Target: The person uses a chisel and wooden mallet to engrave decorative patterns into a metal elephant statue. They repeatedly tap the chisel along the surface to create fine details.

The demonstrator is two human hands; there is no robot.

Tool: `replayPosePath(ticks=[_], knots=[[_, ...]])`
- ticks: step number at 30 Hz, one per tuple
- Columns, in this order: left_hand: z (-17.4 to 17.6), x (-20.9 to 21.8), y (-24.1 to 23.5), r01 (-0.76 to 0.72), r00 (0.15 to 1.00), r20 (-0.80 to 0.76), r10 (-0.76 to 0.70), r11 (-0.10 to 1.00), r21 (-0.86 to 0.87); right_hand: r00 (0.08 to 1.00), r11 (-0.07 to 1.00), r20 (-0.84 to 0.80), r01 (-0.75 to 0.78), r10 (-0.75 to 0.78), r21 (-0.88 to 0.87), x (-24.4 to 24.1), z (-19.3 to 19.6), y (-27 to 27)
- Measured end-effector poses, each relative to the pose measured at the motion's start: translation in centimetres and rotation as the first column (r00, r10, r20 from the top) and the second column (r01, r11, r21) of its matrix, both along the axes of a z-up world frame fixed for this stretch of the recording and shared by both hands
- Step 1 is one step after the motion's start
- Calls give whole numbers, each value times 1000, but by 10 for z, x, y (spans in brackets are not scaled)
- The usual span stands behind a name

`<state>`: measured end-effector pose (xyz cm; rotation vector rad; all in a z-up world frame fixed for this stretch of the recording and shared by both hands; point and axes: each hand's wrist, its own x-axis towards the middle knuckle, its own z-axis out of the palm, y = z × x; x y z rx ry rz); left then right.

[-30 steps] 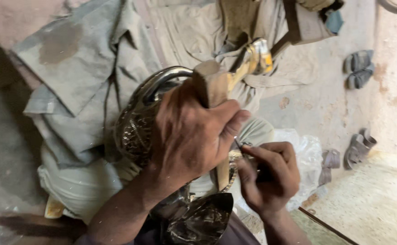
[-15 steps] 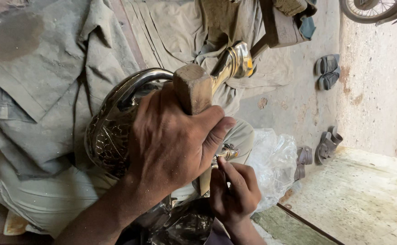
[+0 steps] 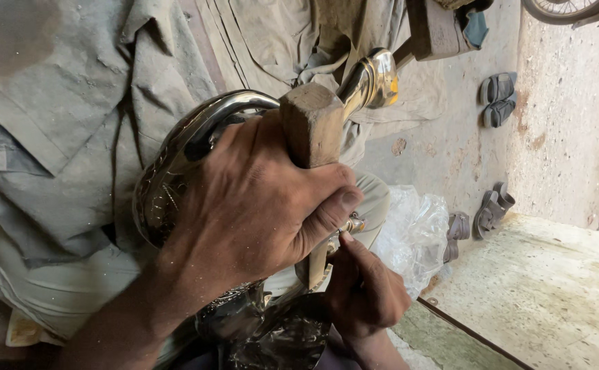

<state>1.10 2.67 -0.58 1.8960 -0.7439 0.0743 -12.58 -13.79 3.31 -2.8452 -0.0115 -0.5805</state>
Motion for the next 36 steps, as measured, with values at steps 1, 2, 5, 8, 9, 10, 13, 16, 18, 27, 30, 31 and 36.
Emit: replayPosePath(ticks=[1, 2, 5, 8, 9, 10, 13, 16, 18, 27, 30, 31, 36], knots=[[1, 0, 0, -12, 1000, 9, 12, 1000, -17, 1000, 999, 2, -31, 31, -13, 2, 1, -1], [2, 1, 0, -29, 999, 23, 30, 999, -32, 998, 997, 10, -68, 68, -24, 6, 1, -2], [2, 1, 1, -20, 1000, 12, 21, 999, -38, 988, 988, 49, -142, 145, -59, 13, 1, -8], [0, -3, -3, 10, 1000, -19, -10, 1000, -7, 992, 990, 11, -126, 127, -59, 6, 4, -12], [0, -2, -3, 9, 1000, -22, -9, 1000, 2, 993, 991, -10, -119, 119, -58, 5, 5, -12], [1, -1, -3, -16, 1000, -5, 16, 1000, -19, 991, 990, -13, -133, 133, -50, 6, 6, -12], [3, 0, 0, -83, 996, 14, 84, 996, -42, 980, 979, -8, -201, 200, -44, 10, 5, -11], [2, -5, -1, -73, 997, -24, 73, 997, -27, 977, 974, -26, -212, 210, -82, 5, 5, -14], [0, -6, -3, -112, 993, 17, 113, 993, -31, 979, 975, -38, -203, 200, -89, 7, 6, -17], [4, -2, -5, -125, 991, 40, 127, 991, -43, 967, 961, 12, -252, 254, -112, 30, 11, -8], [-5, -7, -6, -104, 994, 11, 104, 994, -27, 963, 952, 33, -259, 267, -162, 24, 5, -12], [-9, -10, -8, -94, 996, 3, 94, 995, -15, 964, 952, 23, -259, 266, -161, 18, 4, -15], [-6, -9, -5, -164, 984, 64, 167, 985, -55, 965, 960, -57, -260, 255, -104, 22, 8, -12]])
